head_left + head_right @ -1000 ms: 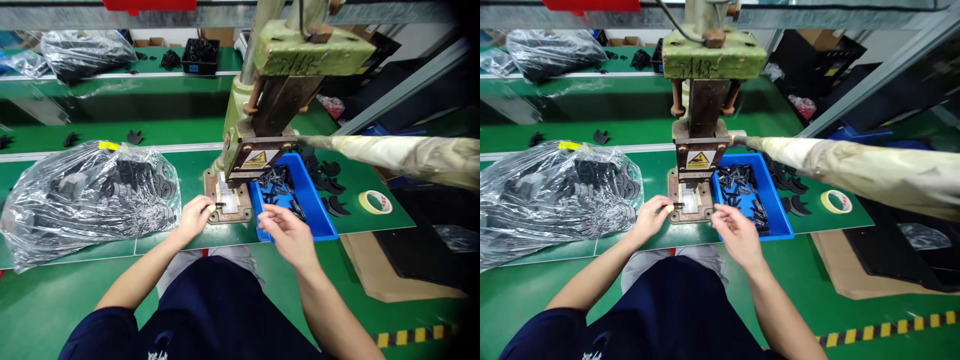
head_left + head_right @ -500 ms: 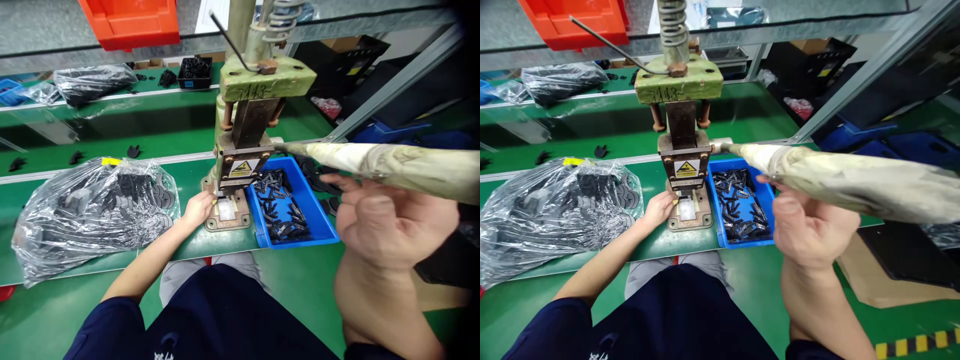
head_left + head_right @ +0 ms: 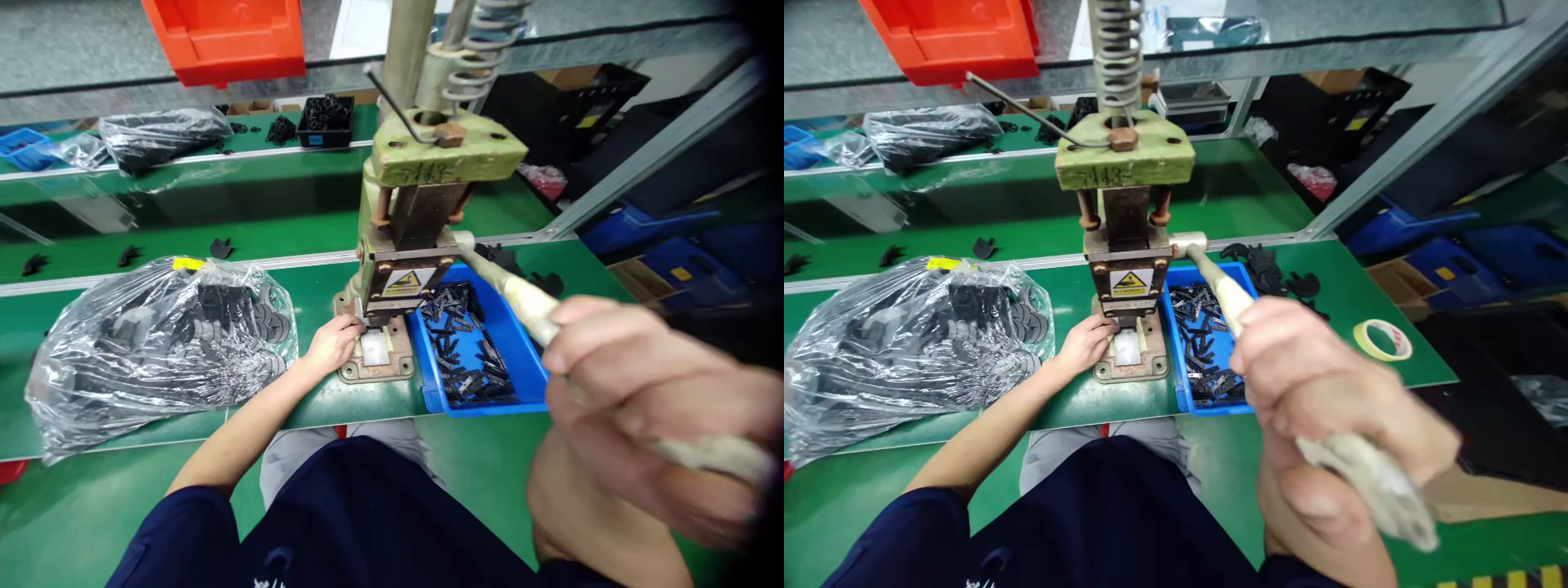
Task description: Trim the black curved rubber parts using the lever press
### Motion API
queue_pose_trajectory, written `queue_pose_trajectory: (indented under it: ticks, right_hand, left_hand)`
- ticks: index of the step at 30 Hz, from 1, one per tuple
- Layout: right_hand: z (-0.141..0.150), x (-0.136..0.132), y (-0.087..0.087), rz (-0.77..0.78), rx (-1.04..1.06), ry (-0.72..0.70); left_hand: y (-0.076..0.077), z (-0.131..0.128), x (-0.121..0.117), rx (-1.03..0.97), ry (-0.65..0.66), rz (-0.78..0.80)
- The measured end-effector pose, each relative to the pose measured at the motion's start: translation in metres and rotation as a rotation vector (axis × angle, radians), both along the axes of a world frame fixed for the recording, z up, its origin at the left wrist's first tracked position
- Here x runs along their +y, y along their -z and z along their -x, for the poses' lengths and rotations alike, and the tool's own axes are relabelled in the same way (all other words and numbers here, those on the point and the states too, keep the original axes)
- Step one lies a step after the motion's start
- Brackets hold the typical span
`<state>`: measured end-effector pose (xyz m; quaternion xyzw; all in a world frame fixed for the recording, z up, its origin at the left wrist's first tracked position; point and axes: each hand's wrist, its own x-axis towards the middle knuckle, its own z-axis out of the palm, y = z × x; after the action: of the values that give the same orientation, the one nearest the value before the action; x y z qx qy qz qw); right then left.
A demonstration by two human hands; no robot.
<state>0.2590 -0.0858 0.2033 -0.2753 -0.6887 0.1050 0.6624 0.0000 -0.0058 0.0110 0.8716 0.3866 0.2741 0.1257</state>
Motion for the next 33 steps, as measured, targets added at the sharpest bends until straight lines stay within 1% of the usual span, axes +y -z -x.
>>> queue_pose_trajectory:
  ticks: [1, 4, 6, 7, 9, 11, 12, 14, 17, 18, 20, 23, 27, 30, 33]
  right_hand:
    - [0.003, -0.002, 0.015, -0.069, 0.007, 0.006]
    - [0.013, -0.009, 0.062, -0.231, 0.061, 0.149]
    - [0.016, -0.011, 0.089, -0.255, 0.079, 0.214]
    - [0.016, -0.012, 0.099, -0.248, 0.096, 0.231]
    - [0.014, -0.012, 0.111, -0.256, 0.123, 0.243]
    - [0.012, -0.011, 0.116, -0.281, 0.126, 0.242]
    - [0.011, -0.01, 0.116, -0.289, 0.122, 0.243]
    - [0.01, -0.009, 0.115, -0.287, 0.123, 0.238]
    - [0.012, -0.008, 0.113, -0.278, 0.161, 0.224]
    - [0.013, -0.008, 0.113, -0.286, 0.172, 0.218]
    - [0.013, -0.008, 0.114, -0.303, 0.183, 0.21]
    - [0.012, -0.011, 0.116, -0.279, 0.169, 0.191]
    - [0.011, -0.018, 0.117, -0.142, 0.18, 0.169]
    - [0.009, -0.02, 0.119, -0.154, 0.155, 0.158]
    - [0.004, -0.02, 0.122, -0.164, 0.145, 0.188]
  left_hand:
    - [0.001, 0.0, -0.001, 0.005, -0.006, -0.003]
    - [0.003, -0.002, -0.002, 0.022, -0.017, 0.022]
    - [0.003, -0.004, -0.004, 0.014, -0.012, 0.051]
    - [0.002, -0.005, -0.004, 0.002, -0.004, 0.062]
    - [0.001, -0.002, -0.006, -0.028, 0.011, 0.068]
    - [-0.002, 0.007, -0.01, -0.055, -0.032, 0.06]
    - [-0.005, 0.015, -0.011, -0.057, -0.097, 0.059]
    - [-0.011, 0.037, -0.015, -0.01, -0.31, 0.081]
    - [-0.022, 0.072, -0.018, 0.214, -0.668, 0.184]
    - [-0.026, 0.082, -0.018, 0.308, -0.757, 0.231]
    - [-0.03, 0.094, -0.018, 0.469, -0.871, 0.319]
    - [-0.029, 0.099, -0.014, 0.577, -0.936, 0.38]
    - [-0.025, 0.093, -0.009, 0.536, -0.951, 0.376]
    - [-0.024, 0.085, -0.01, 0.468, -0.891, 0.321]
    - [-0.021, 0.073, -0.017, 0.476, -0.789, 0.251]
